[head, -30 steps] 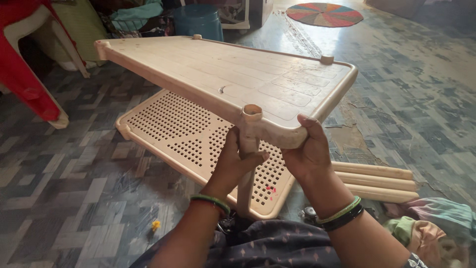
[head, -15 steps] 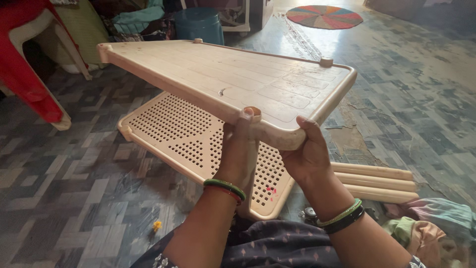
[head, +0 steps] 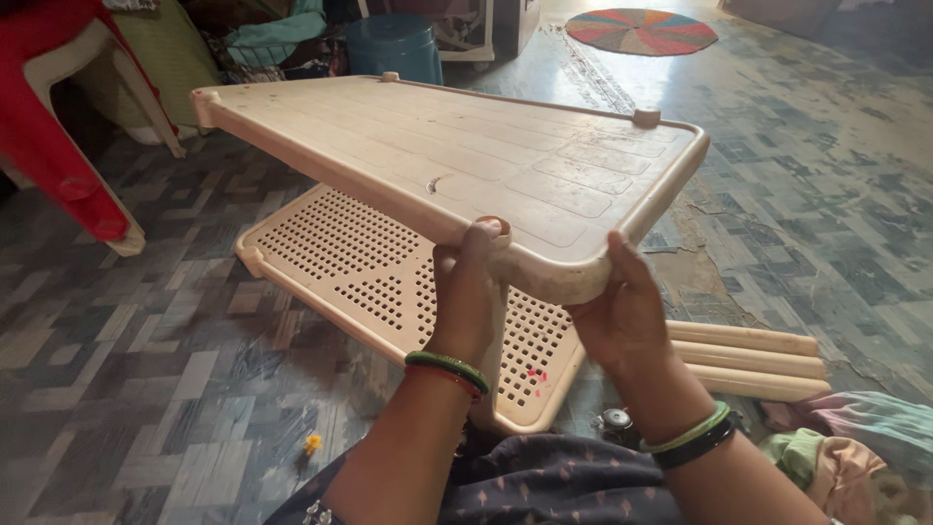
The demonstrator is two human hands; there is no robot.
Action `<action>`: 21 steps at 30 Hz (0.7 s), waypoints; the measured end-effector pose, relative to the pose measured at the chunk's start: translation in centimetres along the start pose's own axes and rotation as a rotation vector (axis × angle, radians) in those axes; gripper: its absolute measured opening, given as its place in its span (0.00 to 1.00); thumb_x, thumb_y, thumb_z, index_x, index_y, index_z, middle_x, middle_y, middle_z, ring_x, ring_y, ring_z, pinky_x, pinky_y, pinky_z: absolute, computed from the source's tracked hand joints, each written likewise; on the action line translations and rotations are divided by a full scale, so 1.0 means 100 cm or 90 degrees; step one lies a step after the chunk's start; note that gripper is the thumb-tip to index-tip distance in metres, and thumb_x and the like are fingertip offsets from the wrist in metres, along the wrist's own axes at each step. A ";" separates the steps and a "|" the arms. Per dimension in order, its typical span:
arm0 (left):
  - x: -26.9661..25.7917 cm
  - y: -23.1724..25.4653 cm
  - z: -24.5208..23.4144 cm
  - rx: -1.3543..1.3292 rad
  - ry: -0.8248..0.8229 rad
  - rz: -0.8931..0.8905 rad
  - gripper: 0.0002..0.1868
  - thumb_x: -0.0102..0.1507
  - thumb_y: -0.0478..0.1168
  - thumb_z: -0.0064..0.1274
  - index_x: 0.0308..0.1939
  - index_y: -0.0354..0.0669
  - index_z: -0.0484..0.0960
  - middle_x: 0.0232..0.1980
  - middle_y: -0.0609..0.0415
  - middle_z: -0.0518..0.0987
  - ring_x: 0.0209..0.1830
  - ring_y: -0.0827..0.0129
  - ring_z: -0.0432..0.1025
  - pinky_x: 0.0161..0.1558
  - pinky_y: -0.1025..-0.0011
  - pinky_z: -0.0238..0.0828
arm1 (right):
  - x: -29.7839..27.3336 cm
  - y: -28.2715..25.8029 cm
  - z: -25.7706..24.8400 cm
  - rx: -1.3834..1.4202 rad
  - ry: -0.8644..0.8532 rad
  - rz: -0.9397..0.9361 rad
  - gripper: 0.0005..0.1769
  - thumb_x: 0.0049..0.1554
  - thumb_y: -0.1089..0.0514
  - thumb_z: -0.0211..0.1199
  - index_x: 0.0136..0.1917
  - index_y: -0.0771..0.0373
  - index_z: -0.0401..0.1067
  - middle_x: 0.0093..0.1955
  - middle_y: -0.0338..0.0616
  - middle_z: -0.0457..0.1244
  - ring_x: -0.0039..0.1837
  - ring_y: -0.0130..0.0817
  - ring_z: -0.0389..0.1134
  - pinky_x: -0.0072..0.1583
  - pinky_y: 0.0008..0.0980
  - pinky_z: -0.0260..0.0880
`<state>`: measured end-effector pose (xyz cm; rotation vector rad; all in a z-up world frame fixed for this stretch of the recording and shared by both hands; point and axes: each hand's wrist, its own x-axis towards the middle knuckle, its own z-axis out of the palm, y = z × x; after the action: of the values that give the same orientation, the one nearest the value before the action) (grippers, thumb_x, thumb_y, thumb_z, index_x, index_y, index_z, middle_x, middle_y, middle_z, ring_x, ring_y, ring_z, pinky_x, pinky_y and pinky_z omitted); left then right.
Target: The person sits on the floor and assembles a plastic two-tier table, inserting cylindrical leg tubes into the sockets on the underside of the tabletop, pressing each leg into place, and fitting the remaining tubes one at a time. They then lift and flip the partially assembled table to work on the other side.
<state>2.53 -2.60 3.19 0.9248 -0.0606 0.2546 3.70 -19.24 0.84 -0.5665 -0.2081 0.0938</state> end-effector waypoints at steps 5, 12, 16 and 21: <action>-0.005 0.005 -0.005 0.036 0.058 -0.026 0.20 0.58 0.49 0.57 0.44 0.35 0.79 0.38 0.56 0.74 0.38 0.72 0.67 0.40 0.69 0.66 | 0.007 -0.025 -0.018 0.029 0.073 0.007 0.26 0.62 0.45 0.55 0.66 0.64 0.64 0.63 0.51 0.65 0.67 0.45 0.67 0.69 0.50 0.66; 0.008 0.031 0.007 0.185 0.069 -0.002 0.29 0.58 0.56 0.51 0.49 0.33 0.83 0.39 0.55 0.77 0.38 0.71 0.70 0.39 0.73 0.67 | 0.017 -0.041 -0.029 -0.044 -0.054 -0.018 0.19 0.68 0.53 0.54 0.67 0.64 0.68 0.63 0.48 0.68 0.67 0.39 0.67 0.74 0.46 0.63; 0.027 0.066 0.008 0.194 0.071 -0.045 0.31 0.58 0.58 0.48 0.52 0.37 0.82 0.37 0.57 0.72 0.35 0.70 0.65 0.35 0.69 0.63 | 0.021 -0.037 -0.016 -0.081 -0.121 -0.024 0.20 0.67 0.51 0.52 0.66 0.65 0.67 0.61 0.50 0.68 0.65 0.41 0.70 0.71 0.50 0.67; 0.033 0.087 -0.025 0.264 0.096 -0.069 0.29 0.57 0.60 0.47 0.53 0.45 0.80 0.39 0.57 0.71 0.36 0.70 0.66 0.37 0.70 0.65 | 0.019 -0.019 -0.008 -0.083 -0.161 0.040 0.21 0.68 0.53 0.51 0.69 0.67 0.65 0.63 0.53 0.67 0.63 0.43 0.70 0.69 0.50 0.70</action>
<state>3.51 5.05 9.00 1.3141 0.1875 0.2399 5.76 -21.01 1.55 -0.6916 -0.4446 0.2142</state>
